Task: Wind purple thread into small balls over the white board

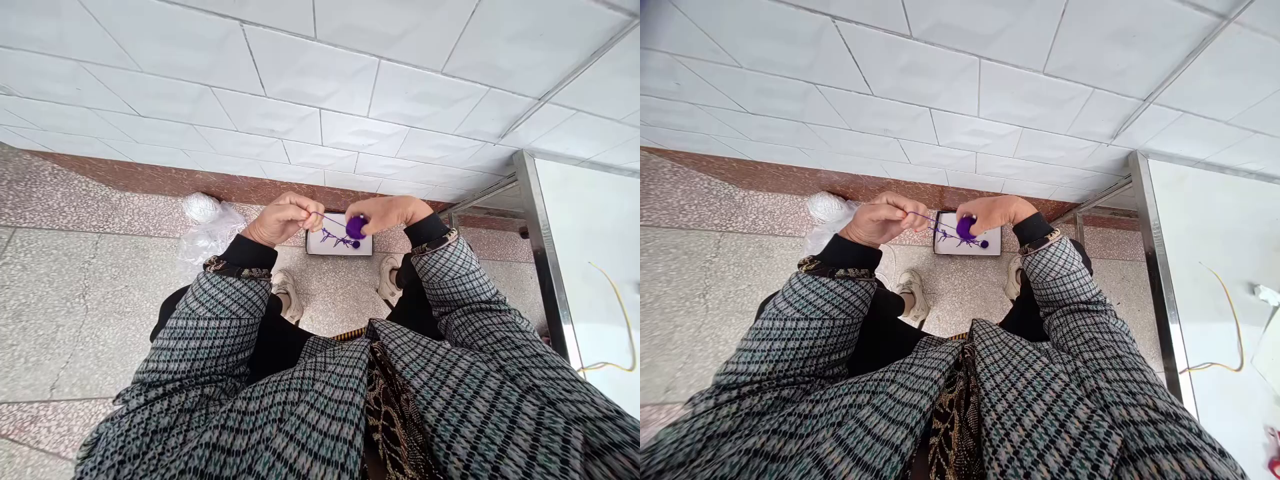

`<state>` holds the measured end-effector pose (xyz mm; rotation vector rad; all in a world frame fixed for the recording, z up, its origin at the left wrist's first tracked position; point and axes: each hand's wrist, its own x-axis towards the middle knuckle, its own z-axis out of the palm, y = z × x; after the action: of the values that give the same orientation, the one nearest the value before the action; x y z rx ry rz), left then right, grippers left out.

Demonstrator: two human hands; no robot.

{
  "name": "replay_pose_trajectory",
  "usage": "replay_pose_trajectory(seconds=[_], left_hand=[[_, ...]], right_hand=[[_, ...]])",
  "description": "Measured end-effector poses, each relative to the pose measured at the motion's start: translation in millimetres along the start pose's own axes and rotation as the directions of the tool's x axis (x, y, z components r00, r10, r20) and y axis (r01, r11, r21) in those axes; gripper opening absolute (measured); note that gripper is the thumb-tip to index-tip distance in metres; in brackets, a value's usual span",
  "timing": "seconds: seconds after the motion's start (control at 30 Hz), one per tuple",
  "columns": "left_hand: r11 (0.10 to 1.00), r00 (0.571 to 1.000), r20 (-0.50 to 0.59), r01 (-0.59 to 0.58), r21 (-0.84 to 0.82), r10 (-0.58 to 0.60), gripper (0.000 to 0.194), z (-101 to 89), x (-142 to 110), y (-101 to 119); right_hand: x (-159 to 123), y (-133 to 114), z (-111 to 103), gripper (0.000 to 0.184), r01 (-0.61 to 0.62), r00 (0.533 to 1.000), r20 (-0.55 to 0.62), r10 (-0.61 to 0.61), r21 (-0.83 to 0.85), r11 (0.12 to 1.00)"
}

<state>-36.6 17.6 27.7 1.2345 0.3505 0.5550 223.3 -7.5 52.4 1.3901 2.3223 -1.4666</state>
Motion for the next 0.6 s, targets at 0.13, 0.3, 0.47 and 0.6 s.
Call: replay_pose_trajectory(seconds=[0.13,0.3,0.47,0.6], left_hand=[[0.993,0.977,-0.196,0.073,-0.089,-0.089,0.020,-0.9,0.6,-2.7],[0.986,0.963,-0.242,0.087,-0.140,-0.119,0.029,-0.6,-0.2,-5.8],[0.996,0.941,-0.333,0.039,-0.079,-0.063,0.027,0.0,1.9,-6.3],[0.999,0.916,-0.398,0.035,-0.039,-0.047,0.024,-0.1,3.8,-7.3]], right_hand=[[-17.9,-6.6,-6.4,0.050,0.267,0.934,0.122,-0.334,0.381,0.885],[-30.8,6.8,-6.2,0.077,0.447,0.893,-0.308,-0.329,0.698,0.559],[-27.8,15.8,-4.8,0.089,0.494,0.869,-0.411,-0.275,0.746,0.446],[-22.6,16.6,-5.8,0.097,0.493,0.867,-0.452,-0.209,0.726,0.480]])
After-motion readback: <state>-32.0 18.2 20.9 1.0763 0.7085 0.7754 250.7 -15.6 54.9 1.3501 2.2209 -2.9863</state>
